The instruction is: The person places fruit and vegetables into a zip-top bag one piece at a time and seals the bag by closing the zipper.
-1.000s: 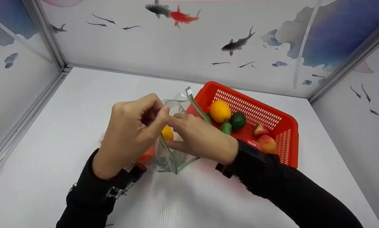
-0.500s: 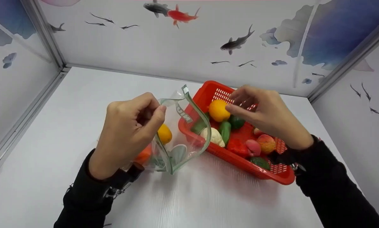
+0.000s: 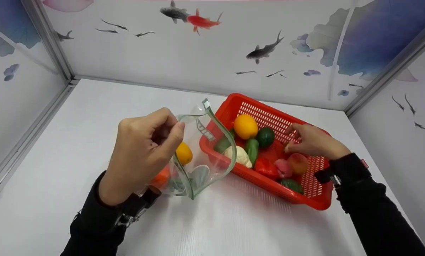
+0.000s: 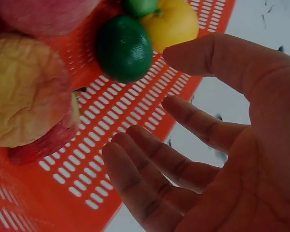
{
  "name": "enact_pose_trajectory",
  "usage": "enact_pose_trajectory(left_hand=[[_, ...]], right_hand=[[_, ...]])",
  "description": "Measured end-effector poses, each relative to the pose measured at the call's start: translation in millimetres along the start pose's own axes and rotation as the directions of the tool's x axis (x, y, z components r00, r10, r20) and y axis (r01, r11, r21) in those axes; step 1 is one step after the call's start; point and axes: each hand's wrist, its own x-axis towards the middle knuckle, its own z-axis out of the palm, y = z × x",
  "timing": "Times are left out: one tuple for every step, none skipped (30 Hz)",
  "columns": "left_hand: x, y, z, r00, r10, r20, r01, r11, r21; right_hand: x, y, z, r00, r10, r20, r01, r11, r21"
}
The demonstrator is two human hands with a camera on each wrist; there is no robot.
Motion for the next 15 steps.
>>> enact_pose_trajectory(left_hand=[[-0.4,-0.1,0.1,1.000,0.002,0.000,-0.002,1.000,0.000],[-0.8,-0.3,0.2,1.000,0.001,0.000,-0.001,1.000,-0.001],[-1.0,-0.4,0.1,1.000,0.003,0.000,-0.003,1.000,0.002],[-1.2,-0.5,0.0,1.000,0.004,-0.001,-0.004,1.000,0.004],[-1.4,-0.6,-0.2,1.000,0.006,-0.002,-0.006,1.000,0.006],[-1.5,-0.7,-0.4,1.000,0.008,-0.002,-0.008,1.000,0.009],[-1.7,-0.8,-0.7,1.000,0.011,-0.004,-0.011,1.000,0.010],[-1.9,-0.9,-1.0,1.000,0.013,-0.006,-0.013,1.000,0.010],[-2.1,-1.0,-1.3,1.000,0.017,-0.009,-0.017,1.000,0.011],[-2.3,-1.1,-1.6,1.000,0.019,-0.010,-0.019,1.000,0.011],[-2.3,-1.1,-1.8,1.000,0.021,-0.011,-0.021,1.000,0.010],[-2.4,-1.1,-2.0,1.000,0.023,-0.013,-0.023,1.000,0.010],[-2.4,-1.0,-2.1,1.000,0.025,-0.013,-0.025,1.000,0.008],[-2.4,-1.0,-2.1,1.000,0.026,-0.012,-0.026,1.000,0.007],[-2.3,-0.9,-2.1,1.000,0.026,-0.011,-0.026,1.000,0.006]], right_hand=[[-0.6,3.8,3.3,1.000,0.006,0.029,-0.006,1.000,-0.012],[-1.1,7.2,6.3,0.998,0.007,0.054,-0.006,1.000,-0.020],[-1.5,9.9,8.9,0.997,0.000,0.079,0.002,1.000,-0.029],[-1.9,11.8,11.1,0.995,0.000,0.102,0.004,0.999,-0.032],[-2.4,12.7,12.9,0.992,0.002,0.125,0.002,1.000,-0.030],[-2.8,12.8,14.4,0.989,0.005,0.147,0.000,0.999,-0.032],[-3.1,12.7,15.6,0.986,0.006,0.167,0.001,0.999,-0.036],[-3.3,12.1,16.4,0.984,0.007,0.180,0.001,0.999,-0.046],[-3.6,11.2,17.0,0.981,0.012,0.191,-0.001,0.998,-0.059],[-3.8,10.0,17.6,0.980,0.019,0.200,-0.005,0.998,-0.069],[-3.9,8.9,18.1,0.978,0.027,0.208,-0.010,0.997,-0.080],[-4.1,7.8,18.5,0.975,0.041,0.217,-0.023,0.996,-0.086],[-4.2,6.7,18.9,0.973,0.061,0.223,-0.042,0.995,-0.087],[-4.4,5.6,19.7,0.970,0.083,0.228,-0.065,0.994,-0.085],[-4.6,4.7,20.6,0.967,0.104,0.231,-0.087,0.993,-0.083]])
